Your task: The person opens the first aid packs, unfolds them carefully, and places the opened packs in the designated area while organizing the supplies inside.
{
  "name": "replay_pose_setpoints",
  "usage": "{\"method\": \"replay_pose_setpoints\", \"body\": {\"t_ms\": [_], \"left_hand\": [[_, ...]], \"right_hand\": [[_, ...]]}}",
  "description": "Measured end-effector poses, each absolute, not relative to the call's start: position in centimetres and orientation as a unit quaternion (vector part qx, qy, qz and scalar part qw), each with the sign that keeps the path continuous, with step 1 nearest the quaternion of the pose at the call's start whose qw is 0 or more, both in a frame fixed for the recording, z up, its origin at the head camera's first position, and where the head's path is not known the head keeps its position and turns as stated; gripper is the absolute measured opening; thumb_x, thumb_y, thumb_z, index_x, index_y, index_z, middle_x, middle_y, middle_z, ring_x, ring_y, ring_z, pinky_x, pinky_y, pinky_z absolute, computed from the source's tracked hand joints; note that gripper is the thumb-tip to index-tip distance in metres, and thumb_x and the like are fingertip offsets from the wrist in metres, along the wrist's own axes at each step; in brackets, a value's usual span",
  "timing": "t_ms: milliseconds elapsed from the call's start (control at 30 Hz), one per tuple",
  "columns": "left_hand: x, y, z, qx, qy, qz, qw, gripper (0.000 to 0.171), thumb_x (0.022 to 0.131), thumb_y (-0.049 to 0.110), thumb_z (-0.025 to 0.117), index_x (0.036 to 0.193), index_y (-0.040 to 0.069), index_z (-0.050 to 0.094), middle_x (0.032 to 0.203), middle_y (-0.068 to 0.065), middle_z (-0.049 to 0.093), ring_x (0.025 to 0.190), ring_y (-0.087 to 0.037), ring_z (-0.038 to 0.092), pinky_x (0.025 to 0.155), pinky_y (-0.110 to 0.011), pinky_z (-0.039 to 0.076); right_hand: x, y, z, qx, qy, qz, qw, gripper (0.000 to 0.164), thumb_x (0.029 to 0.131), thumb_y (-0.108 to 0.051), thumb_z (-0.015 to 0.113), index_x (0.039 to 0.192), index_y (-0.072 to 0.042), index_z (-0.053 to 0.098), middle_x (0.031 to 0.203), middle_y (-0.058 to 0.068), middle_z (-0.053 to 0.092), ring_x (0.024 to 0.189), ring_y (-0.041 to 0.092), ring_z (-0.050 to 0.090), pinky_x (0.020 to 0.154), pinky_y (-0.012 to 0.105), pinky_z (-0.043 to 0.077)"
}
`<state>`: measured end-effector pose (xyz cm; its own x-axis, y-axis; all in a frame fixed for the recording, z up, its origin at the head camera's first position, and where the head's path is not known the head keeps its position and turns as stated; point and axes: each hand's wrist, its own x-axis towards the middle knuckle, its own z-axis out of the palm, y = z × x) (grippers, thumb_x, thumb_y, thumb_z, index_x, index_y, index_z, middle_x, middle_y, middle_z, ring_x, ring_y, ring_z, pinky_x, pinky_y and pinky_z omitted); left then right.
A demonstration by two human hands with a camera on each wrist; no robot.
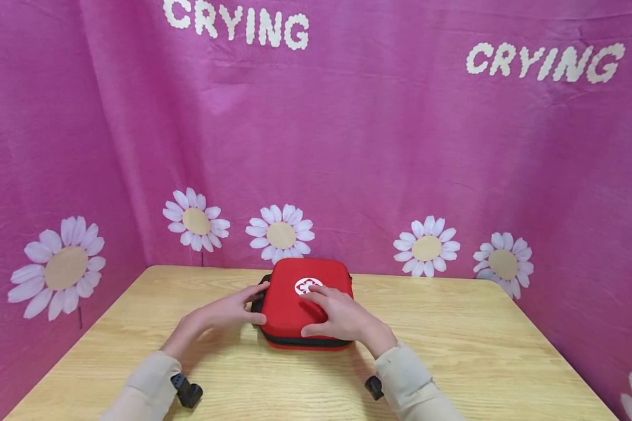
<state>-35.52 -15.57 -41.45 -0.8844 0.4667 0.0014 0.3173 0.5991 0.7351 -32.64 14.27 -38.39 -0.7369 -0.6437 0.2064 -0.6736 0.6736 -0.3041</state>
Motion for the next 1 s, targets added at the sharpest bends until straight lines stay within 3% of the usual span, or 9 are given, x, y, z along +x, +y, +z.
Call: {"method": "replay_pose_setpoints", "body": {"t_ms": [200, 600, 867, 1000], "left_hand": [[-35.6, -15.4, -41.9, 0.250, 0.884, 0.373, 0.127, 0.120, 0.072, 0.043, 0.087, 0.160, 0.011, 0.012, 0.165, -0.011, 0.021, 0.150, -0.029, 0.023, 0.121, -0.052, 0.025], [-35.3, -14.4, -41.7, 0.235, 0.927, 0.282, 0.075, 0.119, 0.067, 0.041, 0.090, 0.157, 0.004, 0.022, 0.159, -0.013, 0.035, 0.148, -0.032, 0.031, 0.120, -0.064, 0.011], [-35.1, -14.4, -41.6, 0.220, 0.938, 0.259, 0.066, 0.119, 0.066, 0.042, 0.090, 0.157, 0.005, 0.023, 0.163, -0.016, 0.026, 0.153, -0.039, 0.011, 0.121, -0.064, 0.004], [-34.9, -14.3, -41.6, 0.215, 0.940, 0.257, 0.068, 0.120, 0.066, 0.043, 0.090, 0.157, 0.005, 0.023, 0.164, -0.018, 0.021, 0.153, -0.041, 0.008, 0.120, -0.066, 0.003]], "right_hand": [[-31.9, 13.9, -39.0, 0.369, -0.917, 0.144, 0.043, 0.077, 0.076, -0.051, 0.081, 0.141, -0.017, 0.055, 0.147, 0.014, 0.049, 0.136, 0.038, 0.043, 0.112, 0.061, 0.032], [-31.6, 13.0, -39.1, 0.359, -0.926, 0.098, 0.060, 0.080, 0.077, -0.047, 0.081, 0.144, -0.018, 0.050, 0.148, 0.012, 0.048, 0.137, 0.036, 0.043, 0.112, 0.062, 0.032], [-31.6, 12.9, -39.1, 0.360, -0.925, 0.079, 0.092, 0.069, 0.077, -0.043, 0.079, 0.138, -0.018, 0.058, 0.143, 0.011, 0.056, 0.132, 0.032, 0.051, 0.107, 0.062, 0.039], [-31.5, 12.9, -39.2, 0.369, -0.919, 0.070, 0.119, 0.063, 0.077, -0.042, 0.078, 0.134, -0.018, 0.062, 0.139, 0.010, 0.060, 0.127, 0.029, 0.056, 0.103, 0.057, 0.044]]}}
